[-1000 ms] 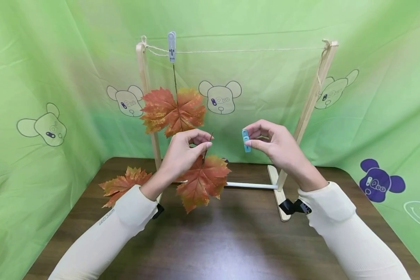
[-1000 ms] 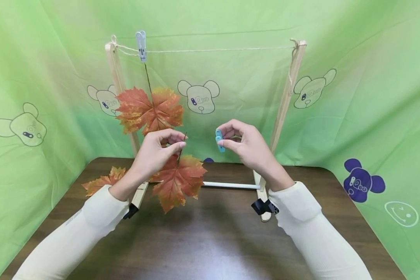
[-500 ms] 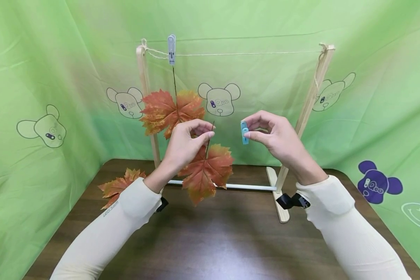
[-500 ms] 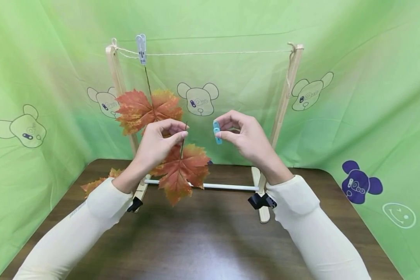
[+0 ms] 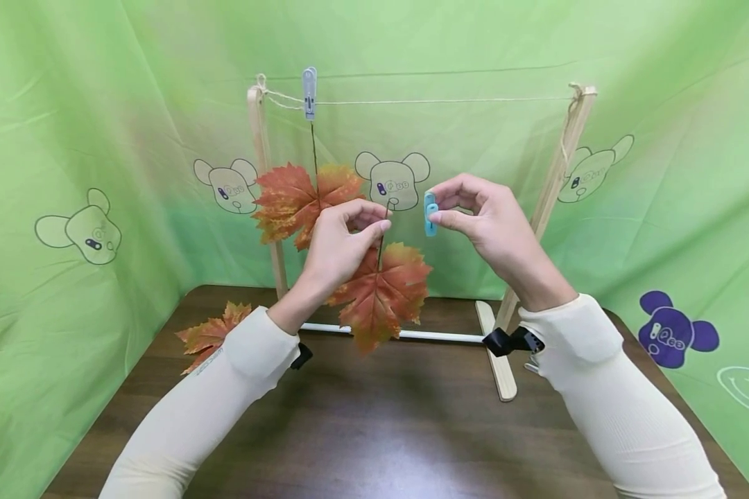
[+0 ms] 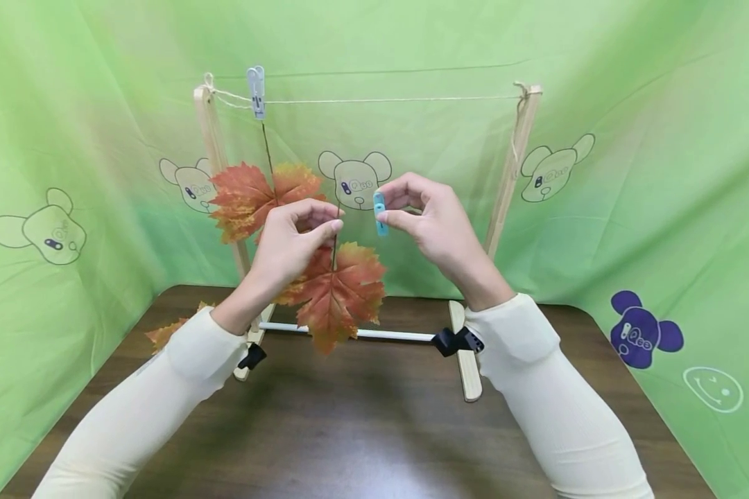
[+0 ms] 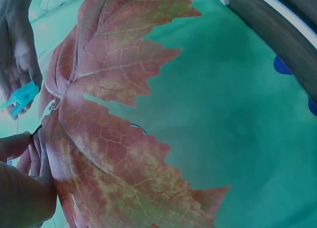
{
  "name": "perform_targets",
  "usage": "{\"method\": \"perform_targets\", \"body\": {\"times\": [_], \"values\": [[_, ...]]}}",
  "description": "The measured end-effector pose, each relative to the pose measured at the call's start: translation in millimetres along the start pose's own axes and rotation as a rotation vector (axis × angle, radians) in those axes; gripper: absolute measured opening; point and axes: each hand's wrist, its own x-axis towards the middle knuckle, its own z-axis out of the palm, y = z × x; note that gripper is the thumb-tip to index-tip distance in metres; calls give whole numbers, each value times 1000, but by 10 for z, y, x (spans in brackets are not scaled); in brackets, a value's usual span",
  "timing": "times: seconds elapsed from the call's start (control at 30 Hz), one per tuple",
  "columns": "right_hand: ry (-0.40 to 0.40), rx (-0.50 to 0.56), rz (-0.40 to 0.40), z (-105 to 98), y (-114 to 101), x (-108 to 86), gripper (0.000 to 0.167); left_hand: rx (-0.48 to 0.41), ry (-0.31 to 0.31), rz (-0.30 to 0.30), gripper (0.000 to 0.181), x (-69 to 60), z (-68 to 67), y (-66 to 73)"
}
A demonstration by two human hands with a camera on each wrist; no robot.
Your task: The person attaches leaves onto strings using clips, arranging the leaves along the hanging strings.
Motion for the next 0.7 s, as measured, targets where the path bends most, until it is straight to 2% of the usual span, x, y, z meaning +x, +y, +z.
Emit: {"method": "perform_targets", "body": {"times": [0.3, 0.7], "values": [[37, 62, -24, 39, -50, 95, 19, -74, 25, -14, 14, 74, 11, 55], [55, 180, -104, 63, -112, 213, 17, -129, 39, -5, 14, 178, 54, 92]]}}
